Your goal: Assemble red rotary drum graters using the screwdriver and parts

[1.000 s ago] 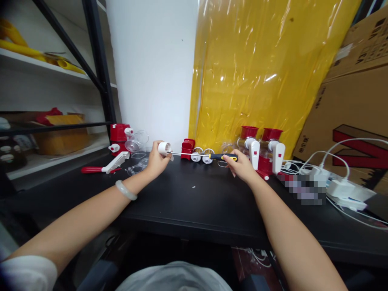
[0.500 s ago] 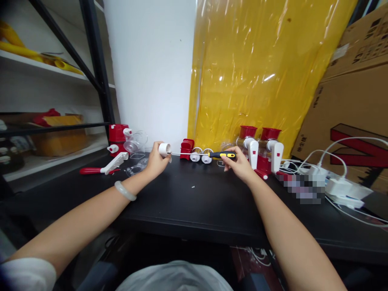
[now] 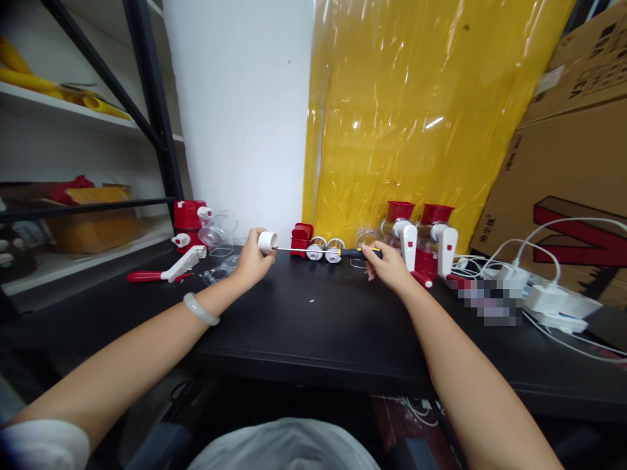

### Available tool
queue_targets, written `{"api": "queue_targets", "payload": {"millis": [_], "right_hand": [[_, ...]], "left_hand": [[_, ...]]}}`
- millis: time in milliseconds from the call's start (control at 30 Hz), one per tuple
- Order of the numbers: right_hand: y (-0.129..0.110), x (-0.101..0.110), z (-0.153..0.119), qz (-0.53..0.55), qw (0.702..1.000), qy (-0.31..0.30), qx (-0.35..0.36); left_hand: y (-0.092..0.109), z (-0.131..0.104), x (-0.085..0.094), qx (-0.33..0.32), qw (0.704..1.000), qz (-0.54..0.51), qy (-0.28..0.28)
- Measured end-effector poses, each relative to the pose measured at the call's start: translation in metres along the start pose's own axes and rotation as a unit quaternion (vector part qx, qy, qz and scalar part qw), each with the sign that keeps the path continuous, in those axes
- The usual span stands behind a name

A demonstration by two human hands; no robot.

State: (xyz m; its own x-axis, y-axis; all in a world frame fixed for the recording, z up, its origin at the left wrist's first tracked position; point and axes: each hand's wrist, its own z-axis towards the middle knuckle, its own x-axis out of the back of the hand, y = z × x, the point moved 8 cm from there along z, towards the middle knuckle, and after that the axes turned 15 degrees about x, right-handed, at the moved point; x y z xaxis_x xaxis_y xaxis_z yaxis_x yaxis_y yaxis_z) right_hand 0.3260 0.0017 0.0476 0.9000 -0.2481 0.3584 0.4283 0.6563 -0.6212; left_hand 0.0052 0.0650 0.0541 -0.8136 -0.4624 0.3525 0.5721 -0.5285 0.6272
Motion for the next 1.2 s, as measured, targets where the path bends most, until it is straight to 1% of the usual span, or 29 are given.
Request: {"api": "queue_targets", "payload": {"millis": [100, 200, 400, 533, 633, 767, 833, 967, 1033, 1100, 1200], "right_hand": [[0.0003, -0.0035, 0.0, 0.105, 0.994, 0.02, 0.001], [-0.0023, -0.0033, 0.0004, 0.152, 0.988, 0.031, 0.015], [-0.0034, 0.0, 0.0016, 0.092, 0.995, 0.026, 0.017], [-0.0032, 0.0011, 0.0025, 0.08, 0.996, 0.02, 0.021], [-0.0021, 0.0, 0.0017, 0.075, 0.997, 0.013, 0.013], [-0.0009, -0.0029, 0.0003, 0.042, 0.999, -0.001, -0.004], [-0.002, -0.0033, 0.0004, 0.058, 0.998, 0.008, -0.004], [-0.0044, -0.0034, 0.0007, 0.158, 0.987, 0.04, 0.0], [-0.0055, -0.0034, 0.0007, 0.186, 0.981, 0.047, 0.002], [-0.0062, -0.0035, 0.0008, 0.186, 0.982, 0.043, 0.003], [-0.006, -0.0012, 0.0012, 0.147, 0.988, 0.041, 0.0]], "left_hand": [[-0.0014, 0.0007, 0.0001, 0.018, 1.0, 0.004, -0.001], [-0.0021, 0.0011, 0.0002, 0.034, 0.999, 0.008, -0.002], [0.0003, -0.0011, 0.0006, 0.039, 0.999, 0.021, -0.007], [0.0005, -0.0013, 0.0013, 0.037, 0.999, 0.033, -0.001], [0.0001, -0.0013, 0.001, 0.04, 0.998, 0.039, -0.004], [-0.0003, -0.0016, -0.0009, 0.051, 0.998, 0.045, -0.018], [-0.0014, -0.0009, -0.0016, 0.056, 0.997, 0.041, -0.021], [-0.0054, 0.0017, -0.0033, 0.061, 0.997, 0.031, -0.021], [-0.0071, 0.0023, -0.0047, 0.062, 0.997, 0.036, -0.025], [-0.0071, 0.0018, -0.0059, 0.061, 0.997, 0.043, -0.034], [-0.0051, 0.0001, -0.0064, 0.062, 0.995, 0.055, -0.048]]}}
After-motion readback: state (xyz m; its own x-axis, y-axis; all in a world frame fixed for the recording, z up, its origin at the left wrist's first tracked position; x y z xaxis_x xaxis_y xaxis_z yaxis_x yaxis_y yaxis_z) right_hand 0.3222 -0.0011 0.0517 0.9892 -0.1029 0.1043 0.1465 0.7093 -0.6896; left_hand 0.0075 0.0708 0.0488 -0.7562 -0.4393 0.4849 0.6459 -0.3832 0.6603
